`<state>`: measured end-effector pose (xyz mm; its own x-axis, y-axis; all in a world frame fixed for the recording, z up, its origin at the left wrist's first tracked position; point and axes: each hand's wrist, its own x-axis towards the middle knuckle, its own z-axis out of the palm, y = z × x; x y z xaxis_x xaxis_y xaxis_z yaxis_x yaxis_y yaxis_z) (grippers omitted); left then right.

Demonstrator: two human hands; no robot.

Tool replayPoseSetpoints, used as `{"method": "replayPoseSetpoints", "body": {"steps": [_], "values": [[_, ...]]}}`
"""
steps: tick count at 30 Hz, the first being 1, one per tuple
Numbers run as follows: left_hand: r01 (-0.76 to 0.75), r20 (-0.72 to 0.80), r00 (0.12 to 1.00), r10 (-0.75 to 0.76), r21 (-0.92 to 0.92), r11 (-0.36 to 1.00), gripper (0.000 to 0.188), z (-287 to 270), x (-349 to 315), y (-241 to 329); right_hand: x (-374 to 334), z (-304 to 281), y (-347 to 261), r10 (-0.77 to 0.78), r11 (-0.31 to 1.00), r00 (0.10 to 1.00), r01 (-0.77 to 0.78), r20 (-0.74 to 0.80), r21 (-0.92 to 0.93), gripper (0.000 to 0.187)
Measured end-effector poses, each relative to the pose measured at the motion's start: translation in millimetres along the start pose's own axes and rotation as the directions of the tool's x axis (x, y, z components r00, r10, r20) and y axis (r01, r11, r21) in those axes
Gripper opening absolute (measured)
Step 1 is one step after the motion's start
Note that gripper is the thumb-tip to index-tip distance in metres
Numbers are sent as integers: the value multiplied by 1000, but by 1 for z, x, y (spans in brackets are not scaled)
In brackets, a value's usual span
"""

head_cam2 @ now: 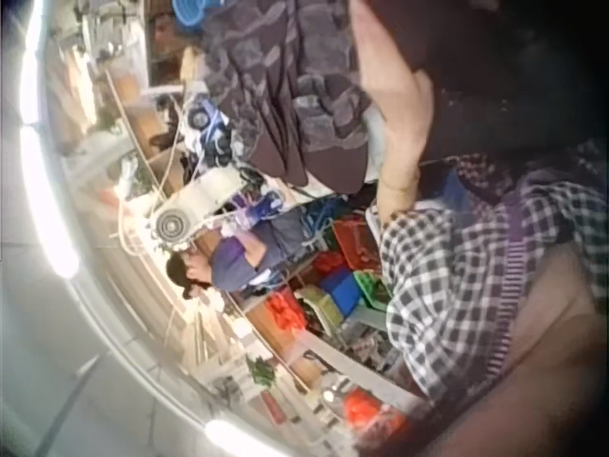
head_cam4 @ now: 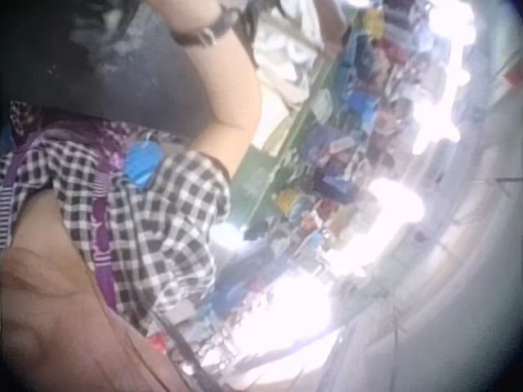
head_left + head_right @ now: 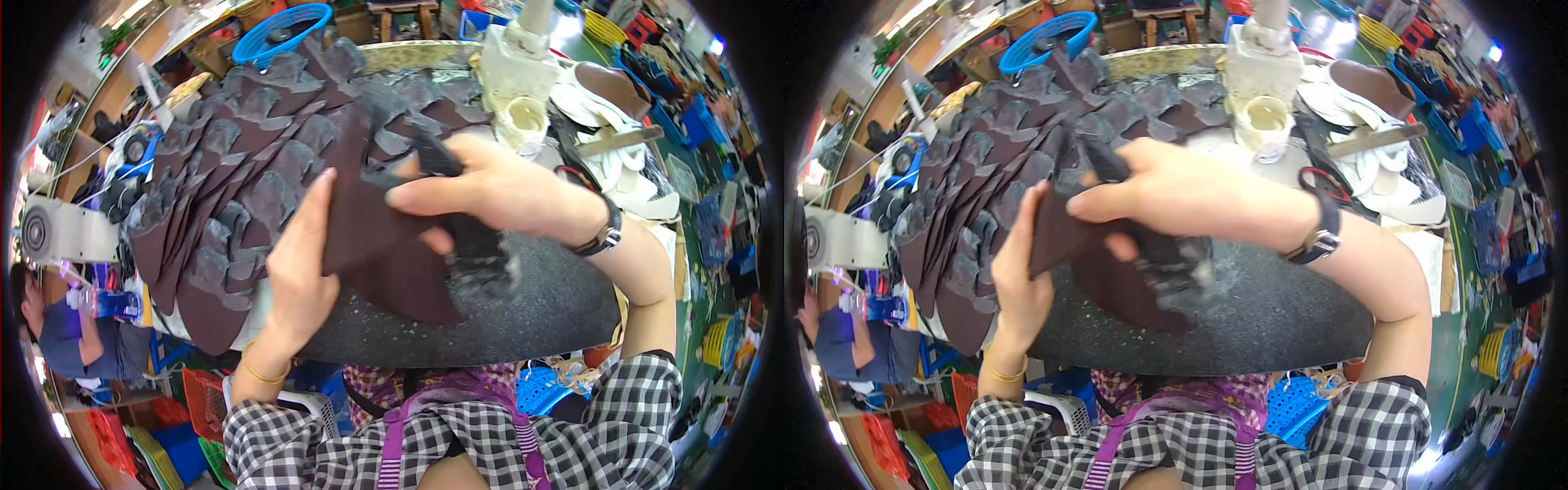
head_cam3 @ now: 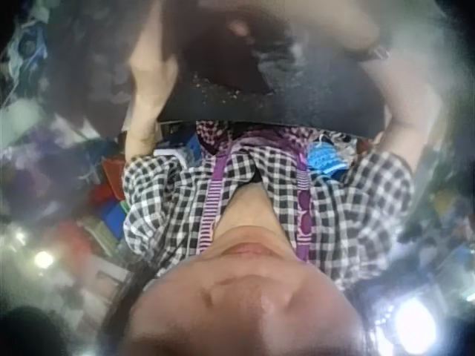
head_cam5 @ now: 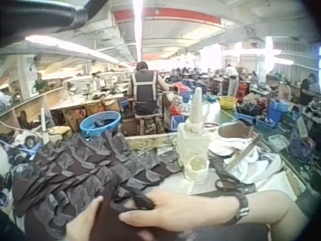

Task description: Applying glue or adhesive to shoe upper components using a brush in a manufacturing environment.

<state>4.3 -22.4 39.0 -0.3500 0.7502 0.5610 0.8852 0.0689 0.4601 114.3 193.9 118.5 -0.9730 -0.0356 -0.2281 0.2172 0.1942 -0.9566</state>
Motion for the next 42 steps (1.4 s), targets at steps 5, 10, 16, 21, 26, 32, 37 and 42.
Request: {"method": "replayPoseSetpoints", "body": {"steps": [5,10,16,21,26,32,37,42], "values": [[-532,264,842,470,264,805,26,-14,-35,-34,-54,-100,82,-119,990,835,138,-537,-4,14],[-464,493,807,325,191,865,34,19,-46,-34,-53,-140,104,-270,932,577,-46,-771,-360,31],[-510,549,745,379,103,854,38,30,-15,-31,0,-127,108,-578,354,644,-356,-501,-865,44],[-564,546,696,466,14,826,38,39,-6,-36,-4,-113,95,-672,215,725,-3,-150,-977,40],[-552,626,647,435,-9,834,40,47,-5,-40,-19,-95,86,-338,804,798,-32,-500,-594,23],[-478,640,658,396,-51,877,38,47,-7,-35,-16,-64,113,-95,980,969,50,-230,-192,18],[-417,636,684,357,-60,907,37,48,-13,-32,-18,-56,123,-213,957,947,152,-242,-246,16],[-392,628,705,328,-40,919,35,45,-12,-30,-57,-18,137,-516,787,841,393,-159,-476,26]]}}
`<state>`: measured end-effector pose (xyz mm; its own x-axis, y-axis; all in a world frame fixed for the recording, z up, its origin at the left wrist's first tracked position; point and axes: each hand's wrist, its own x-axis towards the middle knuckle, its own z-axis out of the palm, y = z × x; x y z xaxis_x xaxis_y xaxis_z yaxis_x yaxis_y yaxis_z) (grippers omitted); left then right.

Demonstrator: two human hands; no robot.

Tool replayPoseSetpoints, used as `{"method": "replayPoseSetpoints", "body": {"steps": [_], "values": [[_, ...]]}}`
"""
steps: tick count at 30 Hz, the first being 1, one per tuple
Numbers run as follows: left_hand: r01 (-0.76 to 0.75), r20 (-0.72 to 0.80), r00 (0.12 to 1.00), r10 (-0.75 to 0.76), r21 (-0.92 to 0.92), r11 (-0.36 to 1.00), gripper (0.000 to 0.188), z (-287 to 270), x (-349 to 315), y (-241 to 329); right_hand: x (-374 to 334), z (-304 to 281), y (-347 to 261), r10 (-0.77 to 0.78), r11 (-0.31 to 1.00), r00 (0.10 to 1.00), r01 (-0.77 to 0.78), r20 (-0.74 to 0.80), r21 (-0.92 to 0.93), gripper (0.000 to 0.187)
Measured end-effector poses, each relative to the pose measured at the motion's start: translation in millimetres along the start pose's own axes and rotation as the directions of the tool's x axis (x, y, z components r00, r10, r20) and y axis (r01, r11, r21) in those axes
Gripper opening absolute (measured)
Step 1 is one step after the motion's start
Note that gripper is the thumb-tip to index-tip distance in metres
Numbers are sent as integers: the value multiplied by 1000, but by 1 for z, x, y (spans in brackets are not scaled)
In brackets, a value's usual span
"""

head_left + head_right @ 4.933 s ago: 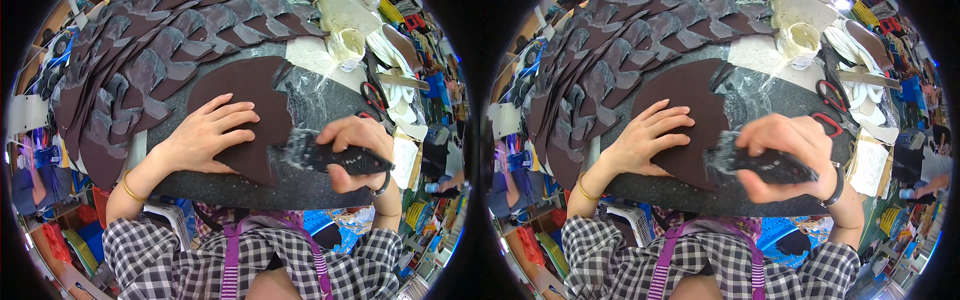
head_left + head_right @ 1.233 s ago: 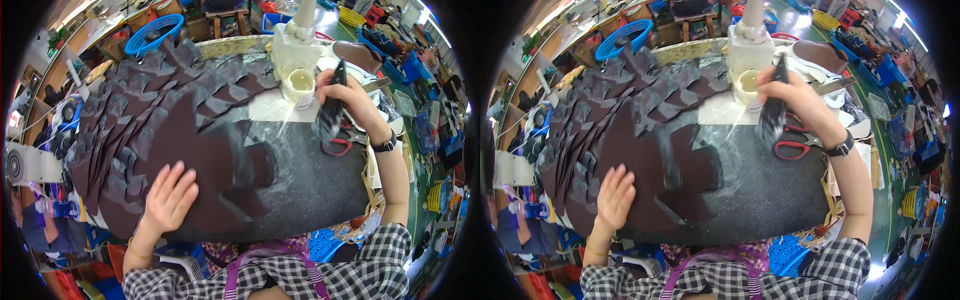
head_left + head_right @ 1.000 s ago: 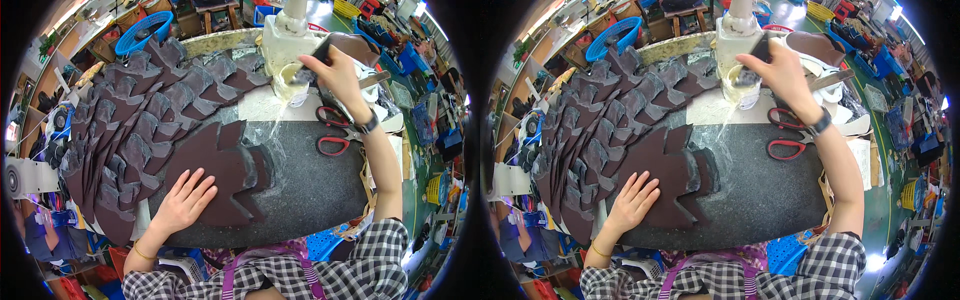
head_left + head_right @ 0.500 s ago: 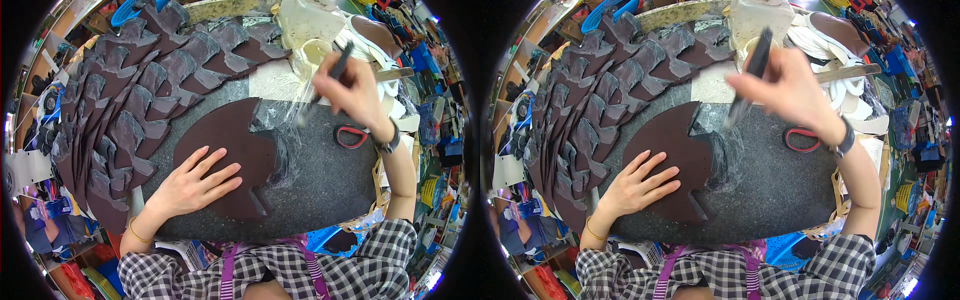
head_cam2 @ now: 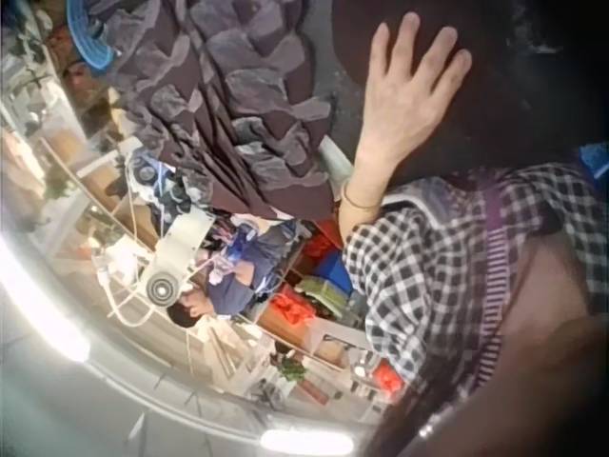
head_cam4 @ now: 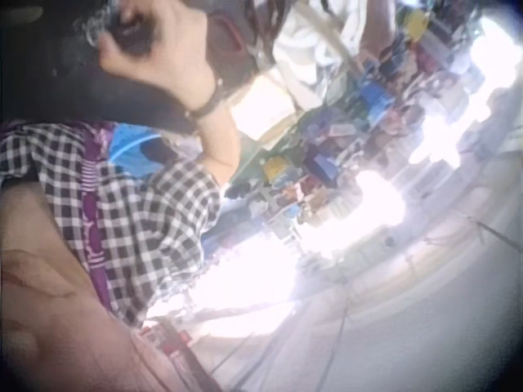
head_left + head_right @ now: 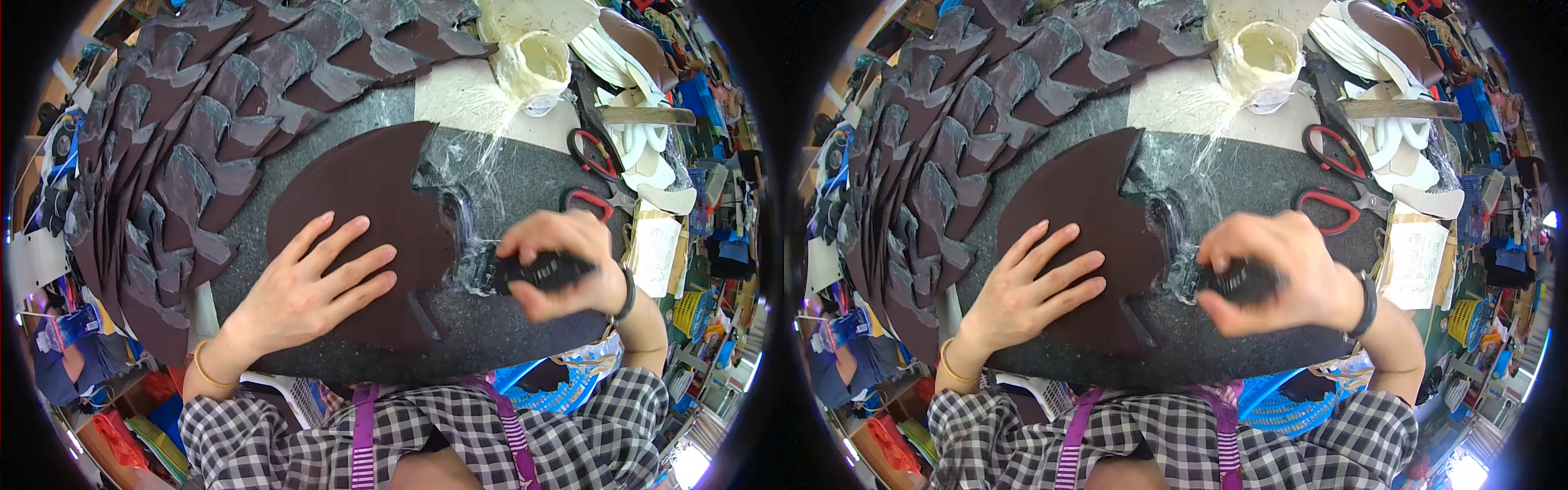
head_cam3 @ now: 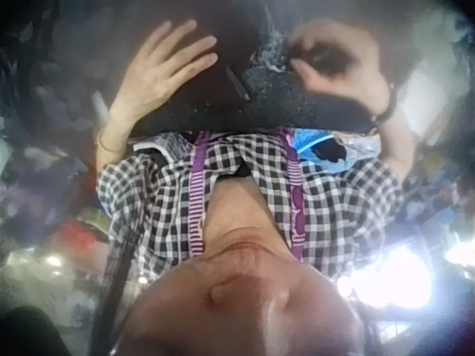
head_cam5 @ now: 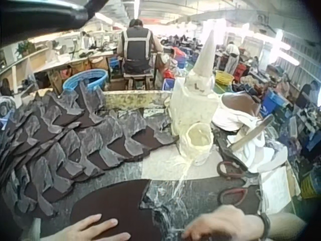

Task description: Applying glue or adhesive to shoe upper components using a brush in a manufacturing environment.

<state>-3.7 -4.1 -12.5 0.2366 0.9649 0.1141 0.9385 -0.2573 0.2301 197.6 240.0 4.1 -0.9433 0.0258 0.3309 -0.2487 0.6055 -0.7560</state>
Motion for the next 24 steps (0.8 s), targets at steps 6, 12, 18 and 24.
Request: {"method": "replayPoseSetpoints", "body": {"steps": [6,12,18,24], "values": [[-2,-14,1000,2,8,1000,37,5,-2,-1,-4,13,-22,-202,925,972,231,124,-301,32],[2,19,1000,0,-108,994,57,4,-6,-2,11,2,-39,-238,936,968,251,81,-247,33],[0,-16,1000,-2,-152,988,65,8,-7,-5,15,3,-36,-148,950,988,152,35,-271,29],[-5,-16,1000,3,-147,989,70,7,-7,-4,12,46,-34,-95,994,978,81,186,79,29]]}}
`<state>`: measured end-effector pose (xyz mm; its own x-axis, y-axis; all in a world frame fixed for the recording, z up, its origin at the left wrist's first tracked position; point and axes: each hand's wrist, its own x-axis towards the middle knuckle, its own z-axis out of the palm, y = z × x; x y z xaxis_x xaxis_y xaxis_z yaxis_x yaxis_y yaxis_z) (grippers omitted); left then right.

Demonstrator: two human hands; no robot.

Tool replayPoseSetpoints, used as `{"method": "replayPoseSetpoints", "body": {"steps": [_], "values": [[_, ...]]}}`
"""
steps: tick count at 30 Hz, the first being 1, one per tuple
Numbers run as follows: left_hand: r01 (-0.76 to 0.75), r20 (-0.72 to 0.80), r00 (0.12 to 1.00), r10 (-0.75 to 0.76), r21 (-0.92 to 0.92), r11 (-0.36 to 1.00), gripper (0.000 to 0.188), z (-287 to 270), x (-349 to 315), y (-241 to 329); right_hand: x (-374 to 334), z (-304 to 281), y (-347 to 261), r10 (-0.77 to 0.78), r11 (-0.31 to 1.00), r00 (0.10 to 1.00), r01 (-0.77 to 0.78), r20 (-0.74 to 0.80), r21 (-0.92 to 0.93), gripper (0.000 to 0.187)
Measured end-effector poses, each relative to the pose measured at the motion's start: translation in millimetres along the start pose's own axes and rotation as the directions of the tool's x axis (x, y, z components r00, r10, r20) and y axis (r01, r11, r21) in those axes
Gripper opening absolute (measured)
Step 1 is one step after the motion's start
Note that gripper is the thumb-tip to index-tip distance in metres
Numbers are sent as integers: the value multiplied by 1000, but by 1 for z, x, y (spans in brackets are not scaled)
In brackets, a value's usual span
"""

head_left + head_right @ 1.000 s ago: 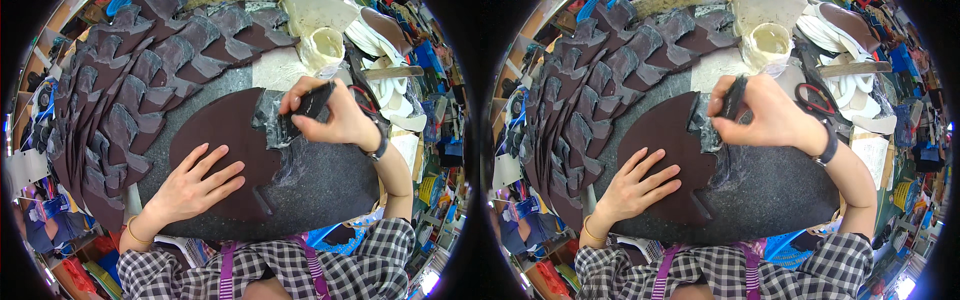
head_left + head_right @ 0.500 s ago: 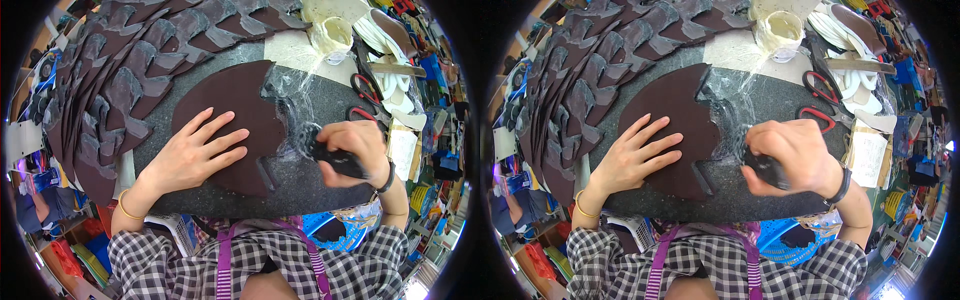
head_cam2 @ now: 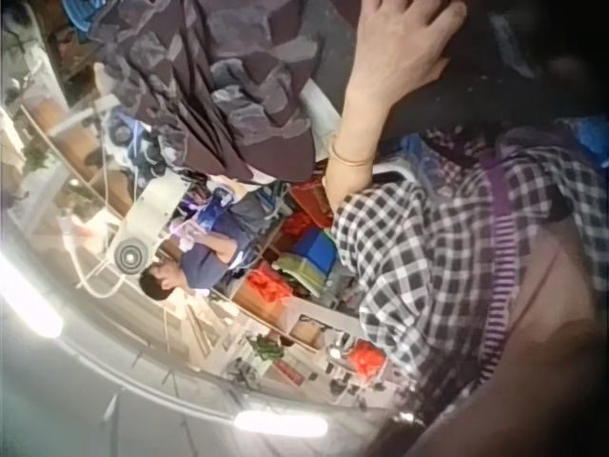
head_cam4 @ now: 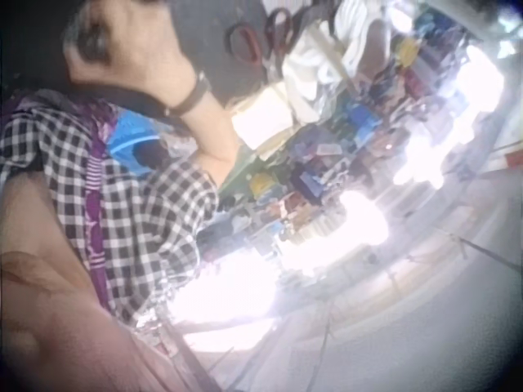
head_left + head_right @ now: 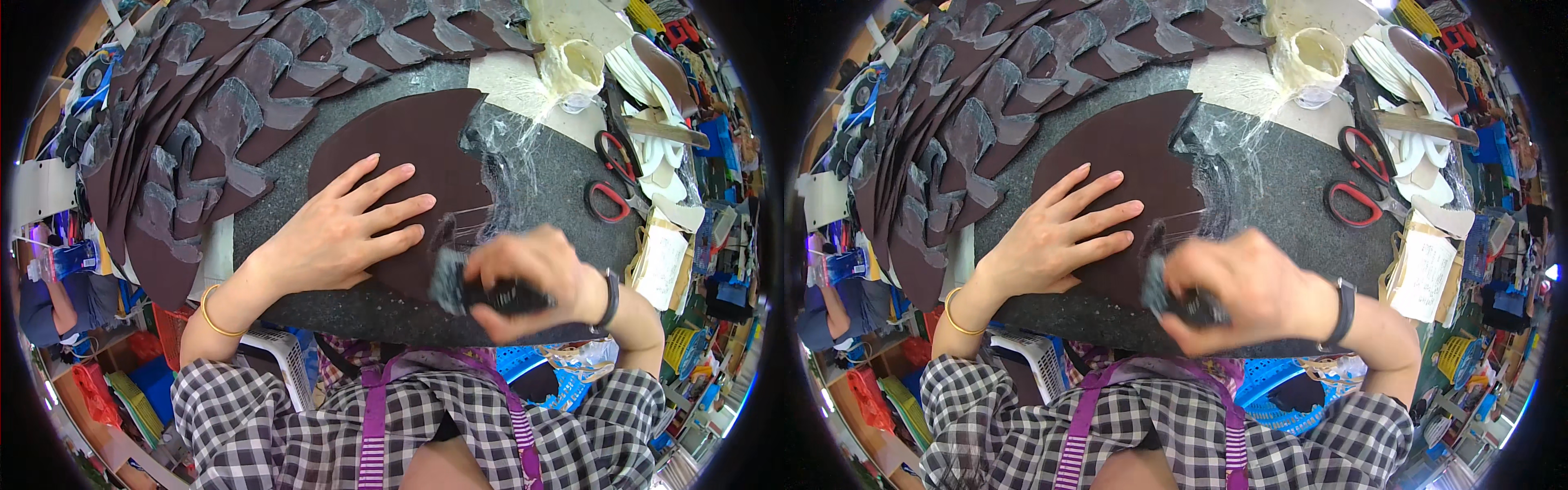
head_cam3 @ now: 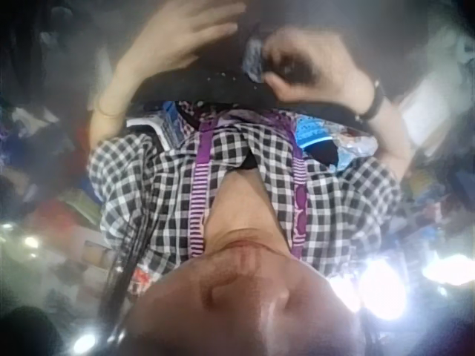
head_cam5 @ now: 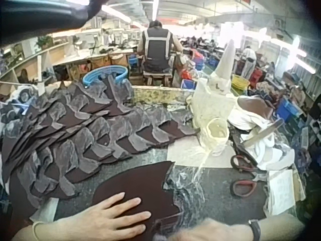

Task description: Applying glue or adhesive to shoe upper components using a brush in a manufacturing environment.

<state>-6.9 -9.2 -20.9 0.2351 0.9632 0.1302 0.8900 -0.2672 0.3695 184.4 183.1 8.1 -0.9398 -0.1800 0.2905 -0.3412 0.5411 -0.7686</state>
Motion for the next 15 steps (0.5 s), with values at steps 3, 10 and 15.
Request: {"method": "replayPoseSetpoints", "body": {"steps": [3,10,15], "values": [[-4,5,1000,4,3,1000,69,1,-3,-1,-13,-14,-6,82,988,997,-83,14,127,26],[-13,-65,998,11,-23,1000,64,0,0,-1,13,-15,19,63,998,983,-64,-170,-1,30],[-19,-62,998,17,-37,999,63,1,0,0,55,-40,71,30,981,922,-100,-386,-164,24]]}}
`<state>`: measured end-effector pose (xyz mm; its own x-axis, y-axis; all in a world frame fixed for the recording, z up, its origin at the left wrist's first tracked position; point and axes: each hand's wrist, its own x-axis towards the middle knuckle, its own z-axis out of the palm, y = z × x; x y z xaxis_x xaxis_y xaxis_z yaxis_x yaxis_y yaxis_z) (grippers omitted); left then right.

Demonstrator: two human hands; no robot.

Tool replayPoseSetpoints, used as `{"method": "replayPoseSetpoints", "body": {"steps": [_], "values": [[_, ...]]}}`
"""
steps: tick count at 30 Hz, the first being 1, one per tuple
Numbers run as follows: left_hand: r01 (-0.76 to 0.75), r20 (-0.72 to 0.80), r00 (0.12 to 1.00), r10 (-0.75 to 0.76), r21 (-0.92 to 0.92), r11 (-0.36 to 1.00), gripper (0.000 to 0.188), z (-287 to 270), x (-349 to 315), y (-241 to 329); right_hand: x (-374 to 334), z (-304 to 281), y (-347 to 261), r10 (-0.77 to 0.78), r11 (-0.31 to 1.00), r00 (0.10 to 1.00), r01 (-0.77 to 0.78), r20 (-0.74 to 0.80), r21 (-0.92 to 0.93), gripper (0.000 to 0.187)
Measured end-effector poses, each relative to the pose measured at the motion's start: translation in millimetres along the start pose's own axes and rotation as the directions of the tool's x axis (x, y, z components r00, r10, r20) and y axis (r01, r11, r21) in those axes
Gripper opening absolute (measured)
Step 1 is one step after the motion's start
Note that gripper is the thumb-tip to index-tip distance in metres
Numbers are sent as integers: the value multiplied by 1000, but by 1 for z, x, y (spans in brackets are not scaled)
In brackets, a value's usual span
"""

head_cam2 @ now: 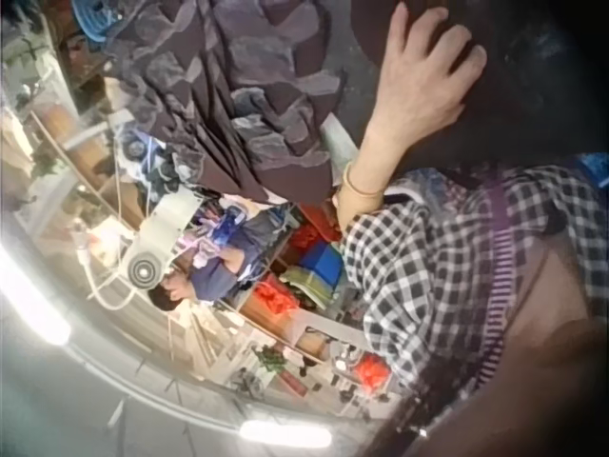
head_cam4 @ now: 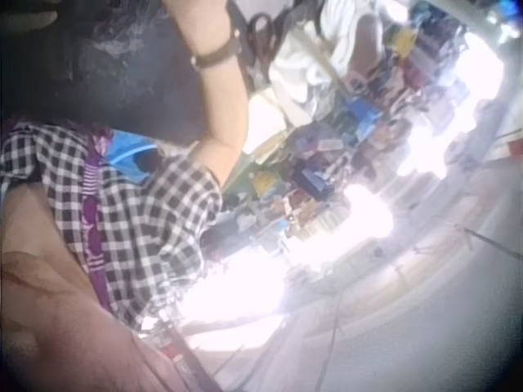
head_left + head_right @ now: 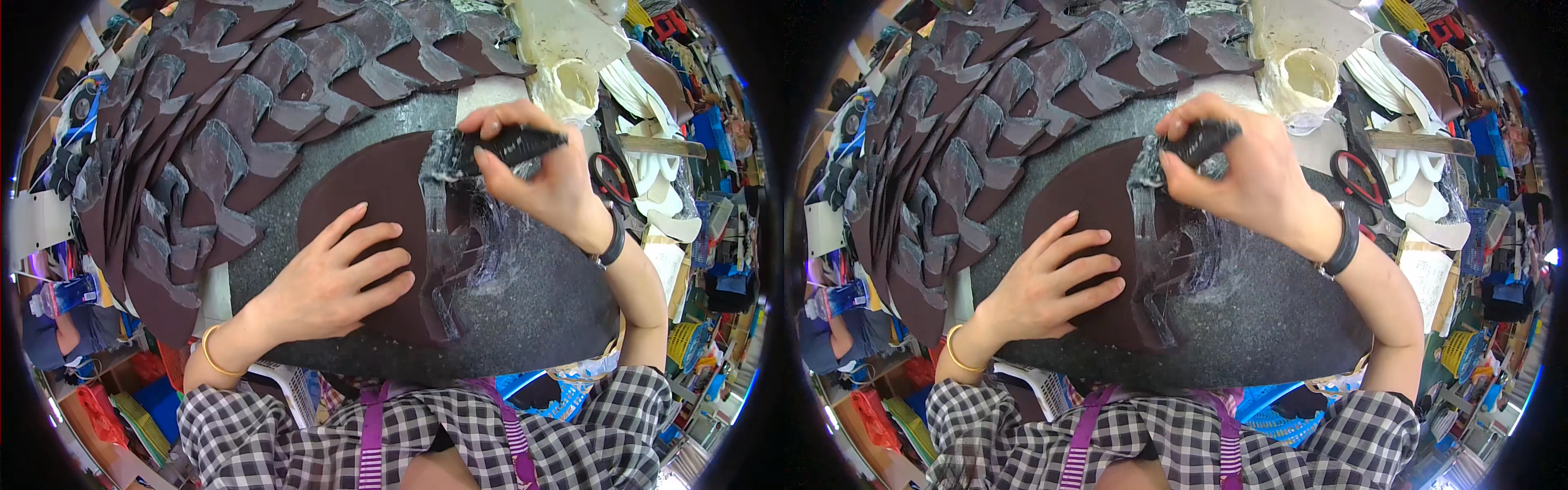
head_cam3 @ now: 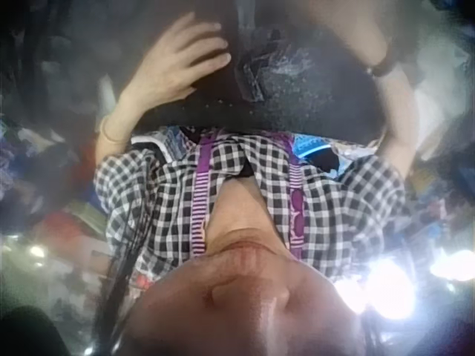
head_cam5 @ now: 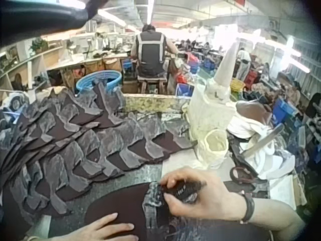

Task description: Applying glue or adhesive to shoe upper components using a brush in a manufacturing environment.

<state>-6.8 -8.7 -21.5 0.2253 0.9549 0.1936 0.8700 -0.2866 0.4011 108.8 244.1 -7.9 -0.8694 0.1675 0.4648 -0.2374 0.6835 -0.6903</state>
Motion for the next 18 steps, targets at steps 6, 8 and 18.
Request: {"method": "replayPoseSetpoints", "body": {"steps": [6,8,18], "values": [[13,16,1000,-12,-4,1000,63,1,1,-1,18,-2,-6,160,969,983,-173,-87,-175,25],[14,6,1000,-14,-1,1000,64,1,-1,-2,16,-2,-20,239,948,967,-252,-87,-193,26],[23,18,1000,-23,-3,1000,65,-6,-2,-1,-33,-26,-62,17,1000,981,-18,195,8,28]]}}
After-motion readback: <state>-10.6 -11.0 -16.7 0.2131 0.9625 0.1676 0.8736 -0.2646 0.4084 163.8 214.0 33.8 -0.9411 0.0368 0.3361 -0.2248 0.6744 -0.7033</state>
